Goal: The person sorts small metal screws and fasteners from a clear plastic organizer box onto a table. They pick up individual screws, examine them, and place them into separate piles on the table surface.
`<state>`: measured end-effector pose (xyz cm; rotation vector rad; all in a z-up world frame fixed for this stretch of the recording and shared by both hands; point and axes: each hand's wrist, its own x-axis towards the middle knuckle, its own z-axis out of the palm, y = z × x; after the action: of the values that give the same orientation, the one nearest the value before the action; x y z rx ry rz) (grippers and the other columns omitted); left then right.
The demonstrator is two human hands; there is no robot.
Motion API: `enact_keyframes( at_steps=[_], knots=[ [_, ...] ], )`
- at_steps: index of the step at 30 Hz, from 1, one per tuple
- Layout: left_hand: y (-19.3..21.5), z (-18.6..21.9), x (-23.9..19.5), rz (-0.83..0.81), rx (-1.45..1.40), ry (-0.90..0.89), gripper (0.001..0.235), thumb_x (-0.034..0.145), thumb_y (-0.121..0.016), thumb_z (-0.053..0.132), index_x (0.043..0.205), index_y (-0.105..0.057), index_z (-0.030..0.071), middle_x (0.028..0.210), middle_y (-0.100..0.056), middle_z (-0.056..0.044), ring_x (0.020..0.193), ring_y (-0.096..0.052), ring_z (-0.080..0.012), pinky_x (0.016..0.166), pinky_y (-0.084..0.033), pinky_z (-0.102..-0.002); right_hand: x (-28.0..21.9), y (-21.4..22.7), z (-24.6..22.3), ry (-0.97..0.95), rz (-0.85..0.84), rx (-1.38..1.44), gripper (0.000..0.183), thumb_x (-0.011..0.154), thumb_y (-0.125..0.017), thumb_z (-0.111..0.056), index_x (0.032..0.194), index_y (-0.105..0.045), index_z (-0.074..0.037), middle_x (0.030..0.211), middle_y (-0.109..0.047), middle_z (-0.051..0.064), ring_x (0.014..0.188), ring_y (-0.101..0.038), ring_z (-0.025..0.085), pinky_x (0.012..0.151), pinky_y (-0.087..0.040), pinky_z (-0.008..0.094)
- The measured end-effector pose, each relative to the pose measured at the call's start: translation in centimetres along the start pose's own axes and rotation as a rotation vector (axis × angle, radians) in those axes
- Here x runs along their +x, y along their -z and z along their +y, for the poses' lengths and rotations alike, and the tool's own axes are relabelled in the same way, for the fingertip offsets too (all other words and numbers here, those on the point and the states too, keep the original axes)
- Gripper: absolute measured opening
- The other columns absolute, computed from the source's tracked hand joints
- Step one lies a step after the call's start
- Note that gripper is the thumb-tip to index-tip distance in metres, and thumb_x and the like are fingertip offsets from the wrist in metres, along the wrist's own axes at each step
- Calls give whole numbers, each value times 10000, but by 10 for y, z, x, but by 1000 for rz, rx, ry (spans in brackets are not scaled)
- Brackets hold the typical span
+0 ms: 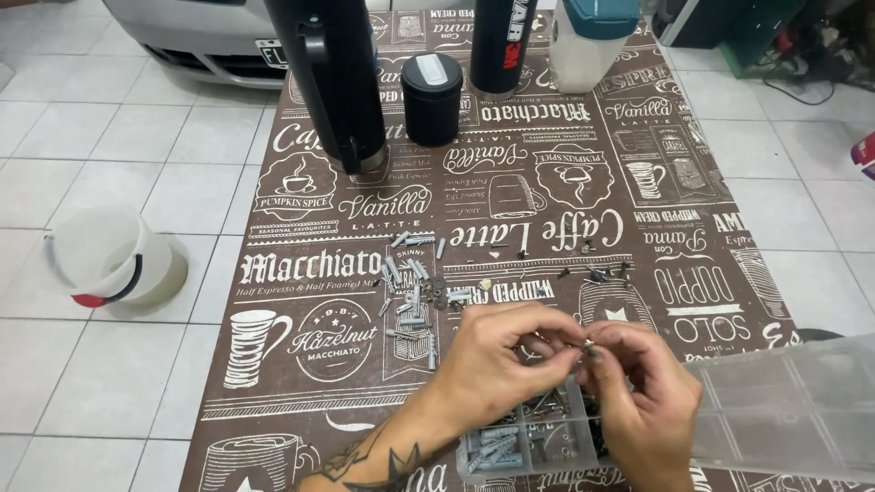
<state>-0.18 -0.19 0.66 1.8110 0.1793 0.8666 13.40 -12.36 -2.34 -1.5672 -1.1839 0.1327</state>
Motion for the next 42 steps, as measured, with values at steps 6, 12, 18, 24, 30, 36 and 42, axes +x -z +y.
enact_keyframes(
  at_steps=[6,12,18,24,30,36,42],
  knots=[
    [12,-14,6,111,42,71,164,901,-707,-14,1063,-699,3,992,-751,-157,780,-749,-179,729,-677,-205,-1,2,-8,106,9,-56,136,1020,-517,-49,967,-612,34,970,-706,147,524,-605,123,481,-520,214],
    [24,-21,13,212,47,131,155,899,-700,5,1053,-696,22,985,-747,-134,826,-741,-177,771,-676,-211,-8,1,-18,193,-92,-179,180,1011,-525,-101,943,-665,-11,923,-734,101,558,-618,106,554,-536,218],
    [25,-21,13,201,53,129,163,896,-707,12,1056,-689,41,980,-739,-98,836,-716,-156,760,-650,-207,-13,9,-24,192,-312,-357,93,949,-627,-132,963,-710,-92,880,-764,-5,734,-702,103,719,-541,254],
    [26,-20,13,166,51,132,168,905,-702,38,1071,-677,48,988,-731,-81,842,-695,-136,757,-634,-207,-19,2,-9,215,-564,-479,123,918,-649,-254,1014,-723,-233,900,-771,-113,704,-728,50,578,-541,257],
    [23,-23,12,125,51,139,158,913,-689,54,1069,-671,66,1028,-730,-81,881,-705,-147,783,-644,-222,-20,-14,-13,311,-570,-543,68,912,-667,-264,965,-700,-238,821,-760,-128,633,-709,40,445,-490,280],
    [25,-10,11,92,-87,197,175,898,-706,4,1065,-672,48,1022,-718,-97,887,-706,-167,817,-650,-227,-9,-1,-16,204,-370,-415,95,859,-746,-191,948,-747,-157,870,-789,-74,621,-674,31,547,-502,216],
    [21,0,8,-36,-361,385,230,899,-688,-28,1116,-682,47,1061,-705,-107,912,-695,-172,862,-629,-255,-2,11,-12,101,8,-368,193,834,-830,-99,1001,-749,-46,823,-737,14,523,-500,62,577,-440,220]
  ],
)
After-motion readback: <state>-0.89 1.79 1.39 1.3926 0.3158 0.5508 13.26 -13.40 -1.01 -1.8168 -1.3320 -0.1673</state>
